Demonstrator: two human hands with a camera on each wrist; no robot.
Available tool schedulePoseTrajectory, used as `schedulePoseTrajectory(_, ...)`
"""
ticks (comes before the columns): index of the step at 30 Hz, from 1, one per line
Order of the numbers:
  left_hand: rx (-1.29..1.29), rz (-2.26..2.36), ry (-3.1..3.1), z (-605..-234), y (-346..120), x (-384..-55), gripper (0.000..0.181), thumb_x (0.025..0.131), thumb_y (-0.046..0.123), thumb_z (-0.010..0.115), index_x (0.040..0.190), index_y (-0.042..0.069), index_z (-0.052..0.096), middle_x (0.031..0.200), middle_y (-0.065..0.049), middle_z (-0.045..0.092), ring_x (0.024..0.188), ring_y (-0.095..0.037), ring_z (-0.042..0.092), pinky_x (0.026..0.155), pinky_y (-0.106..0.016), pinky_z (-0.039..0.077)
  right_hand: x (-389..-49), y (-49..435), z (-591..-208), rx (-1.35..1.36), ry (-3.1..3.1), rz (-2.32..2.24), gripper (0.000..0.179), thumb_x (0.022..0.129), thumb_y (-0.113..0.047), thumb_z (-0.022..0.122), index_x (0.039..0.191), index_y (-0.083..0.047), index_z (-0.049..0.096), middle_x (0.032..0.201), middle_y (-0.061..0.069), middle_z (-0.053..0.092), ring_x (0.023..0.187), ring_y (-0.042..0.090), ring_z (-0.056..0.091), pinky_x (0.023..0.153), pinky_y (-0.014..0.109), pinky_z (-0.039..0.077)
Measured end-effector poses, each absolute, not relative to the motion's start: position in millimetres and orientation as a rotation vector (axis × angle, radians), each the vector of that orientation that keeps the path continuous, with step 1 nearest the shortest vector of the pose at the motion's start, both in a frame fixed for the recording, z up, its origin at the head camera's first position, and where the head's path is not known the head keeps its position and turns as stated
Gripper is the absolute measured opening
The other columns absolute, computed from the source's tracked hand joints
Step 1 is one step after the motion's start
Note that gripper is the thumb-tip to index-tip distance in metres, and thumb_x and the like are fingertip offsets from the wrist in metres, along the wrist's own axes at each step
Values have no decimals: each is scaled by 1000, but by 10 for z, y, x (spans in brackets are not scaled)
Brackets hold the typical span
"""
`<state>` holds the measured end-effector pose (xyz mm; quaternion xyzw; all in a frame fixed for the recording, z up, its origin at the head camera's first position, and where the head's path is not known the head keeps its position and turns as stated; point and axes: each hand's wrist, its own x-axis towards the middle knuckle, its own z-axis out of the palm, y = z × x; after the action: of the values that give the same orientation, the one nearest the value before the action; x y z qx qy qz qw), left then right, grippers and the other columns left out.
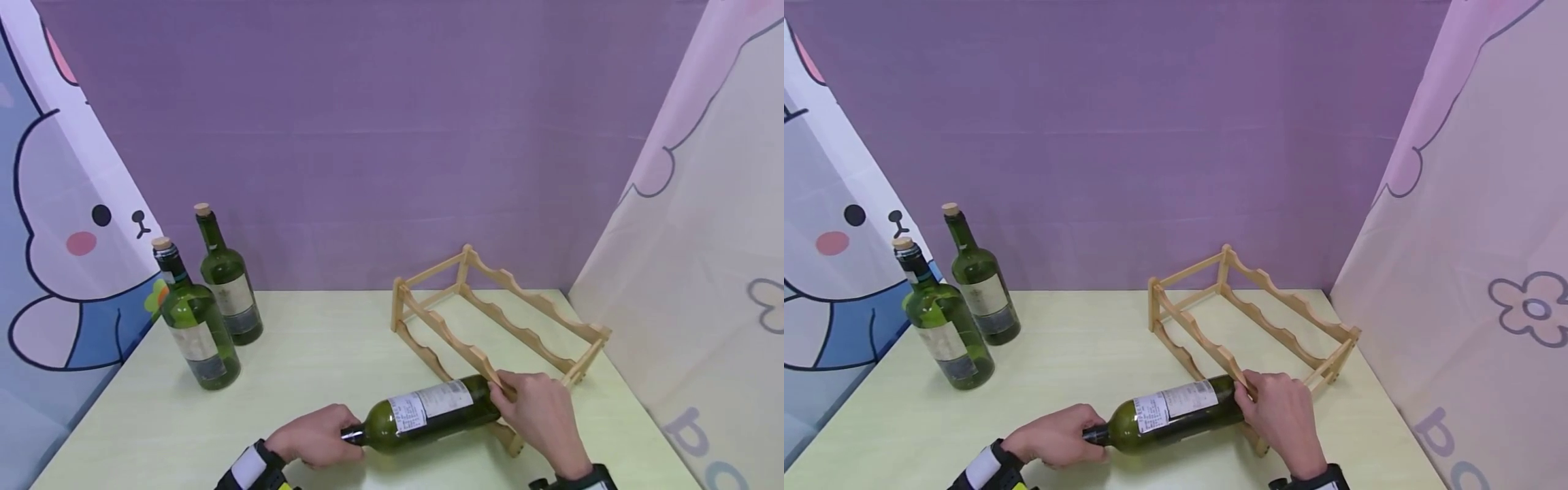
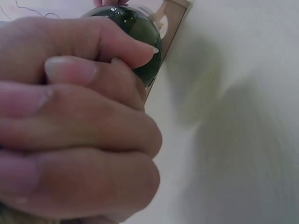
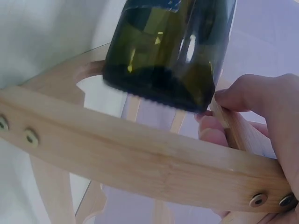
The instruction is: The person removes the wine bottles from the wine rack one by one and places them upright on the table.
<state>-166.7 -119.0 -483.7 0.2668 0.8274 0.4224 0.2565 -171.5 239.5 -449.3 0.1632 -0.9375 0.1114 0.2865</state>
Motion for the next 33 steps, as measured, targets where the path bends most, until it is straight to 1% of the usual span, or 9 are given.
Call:
schedulePoseTrajectory(3, 720, 1144, 2233, -4789, -1272, -1685, 26, 83, 18, 69, 63, 18, 51, 51, 11, 36, 36, -2, 29, 31, -19, 26, -1713, 2402, -4491, 444, -2499, 302, 9, 76, -24, 77, 82, -17, 78, 56, -10, 57, 41, 2, 30, 33, 22, 22)
schedulePoseTrajectory(8, 718, 1140, 2229, -4714, -1411, -1712, 24, 85, 18, 69, 66, 17, 53, 53, 11, 37, 37, -3, 30, 32, -18, 27, -1710, 2411, -4484, 456, -2508, 309, 17, 78, -27, 77, 88, -14, 80, 59, -8, 60, 42, 2, 32, 34, 22, 25)
schedulePoseTrajectory(12, 700, 1138, 2234, -4659, -1525, -1714, 25, 85, 19, 69, 66, 17, 53, 54, 10, 37, 38, -3, 30, 33, -19, 27, -1701, 2409, -4466, 467, -2506, 356, 22, 79, -31, 77, 92, -13, 78, 66, -6, 67, 47, 3, 46, 40, 22, 35)
schedulePoseTrajectory(15, 673, 1137, 2230, -4623, -1607, -1716, 23, 85, 20, 70, 68, 17, 55, 55, 11, 37, 38, -4, 31, 33, -19, 27, -1683, 2413, -4454, 471, -2508, 406, 29, 79, -34, 78, 98, -12, 77, 76, -5, 70, 58, 6, 58, 48, 25, 44)
schedulePoseTrajectory(17, 673, 1131, 2231, -4596, -1656, -1725, 22, 86, 20, 70, 69, 16, 57, 56, 11, 38, 39, -4, 31, 34, -19, 28, -1670, 2421, -4447, 475, -2512, 434, 35, 79, -36, 78, 104, -12, 75, 83, -5, 71, 66, 7, 62, 53, 28, 48)
schedulePoseTrajectory(22, 704, 1108, 2246, -4512, -1757, -1744, 21, 86, 19, 70, 69, 16, 58, 56, 10, 39, 41, -4, 33, 36, -19, 30, -1649, 2441, -4442, 510, -2546, 485, 51, 78, -45, 78, 119, -16, 70, 104, -7, 69, 79, 7, 64, 60, 28, 50)
schedulePoseTrajectory(25, 724, 1086, 2257, -4455, -1797, -1759, 21, 87, 20, 70, 70, 17, 58, 57, 10, 40, 41, -4, 34, 37, -19, 31, -1641, 2449, -4429, 537, -2583, 518, 59, 78, -50, 77, 126, -17, 66, 117, -5, 66, 90, 11, 66, 65, 30, 52)
schedulePoseTrajectory(28, 743, 1065, 2259, -4387, -1812, -1781, 18, 87, 20, 70, 72, 16, 62, 58, 10, 42, 43, -4, 34, 39, -19, 32, -1634, 2463, -4393, 583, -2608, 543, 68, 77, -51, 78, 132, -15, 62, 126, 1, 61, 103, 21, 64, 75, 39, 54)
schedulePoseTrajectory(33, 775, 1047, 2251, -4289, -1808, -1803, 14, 88, 20, 70, 75, 16, 66, 58, 10, 43, 44, -4, 34, 42, -19, 31, -1626, 2463, -4307, 662, -2605, 562, 82, 73, -59, 77, 140, -17, 56, 138, 9, 54, 123, 31, 51, 89, 54, 49)
